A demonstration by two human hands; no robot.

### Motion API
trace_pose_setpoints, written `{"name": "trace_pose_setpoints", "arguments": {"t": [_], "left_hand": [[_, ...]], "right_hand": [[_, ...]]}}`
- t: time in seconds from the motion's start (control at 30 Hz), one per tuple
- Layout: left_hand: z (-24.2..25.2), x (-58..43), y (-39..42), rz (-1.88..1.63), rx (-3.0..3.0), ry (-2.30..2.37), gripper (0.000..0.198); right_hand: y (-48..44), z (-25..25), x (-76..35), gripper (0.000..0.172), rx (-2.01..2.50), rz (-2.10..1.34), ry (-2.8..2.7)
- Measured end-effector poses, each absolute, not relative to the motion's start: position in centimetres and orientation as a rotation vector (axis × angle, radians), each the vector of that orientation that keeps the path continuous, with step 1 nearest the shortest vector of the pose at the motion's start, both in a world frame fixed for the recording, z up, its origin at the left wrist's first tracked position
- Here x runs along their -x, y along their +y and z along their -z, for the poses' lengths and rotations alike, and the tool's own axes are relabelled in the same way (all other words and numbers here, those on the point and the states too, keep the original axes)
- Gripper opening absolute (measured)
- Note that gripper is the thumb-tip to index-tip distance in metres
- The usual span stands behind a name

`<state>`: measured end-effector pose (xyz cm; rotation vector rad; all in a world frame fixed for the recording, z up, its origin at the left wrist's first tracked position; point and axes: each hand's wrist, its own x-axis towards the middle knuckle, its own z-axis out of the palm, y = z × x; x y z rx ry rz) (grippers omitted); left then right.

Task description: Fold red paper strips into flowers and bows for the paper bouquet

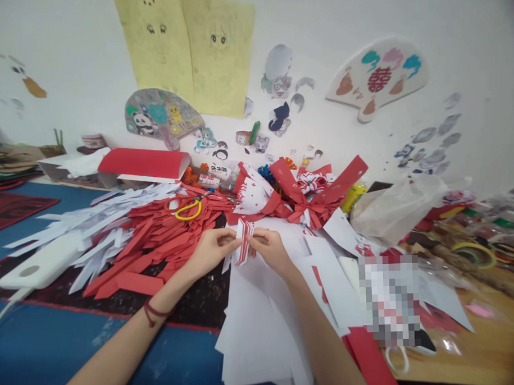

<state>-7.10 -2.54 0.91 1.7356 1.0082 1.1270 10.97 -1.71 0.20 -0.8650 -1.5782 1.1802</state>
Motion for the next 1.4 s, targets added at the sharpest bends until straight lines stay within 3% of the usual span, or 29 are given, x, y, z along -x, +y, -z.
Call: {"name": "trace_pose_setpoints", "arguments": {"t": [0.73,1.4], "left_hand": [[-1.8,7.4,-2.9,-1.185,-2.015,0.976,0.027],[-1.2,7.3,-2.7,-1.131,-1.833,1.105,0.029]], "right_hand": [[-2.0,-0.2,-10.5,0.038,0.831,-1.182,-1.589],[-2.1,0.1,-10.4,0.034,0.973,-1.096,-1.528]]}}
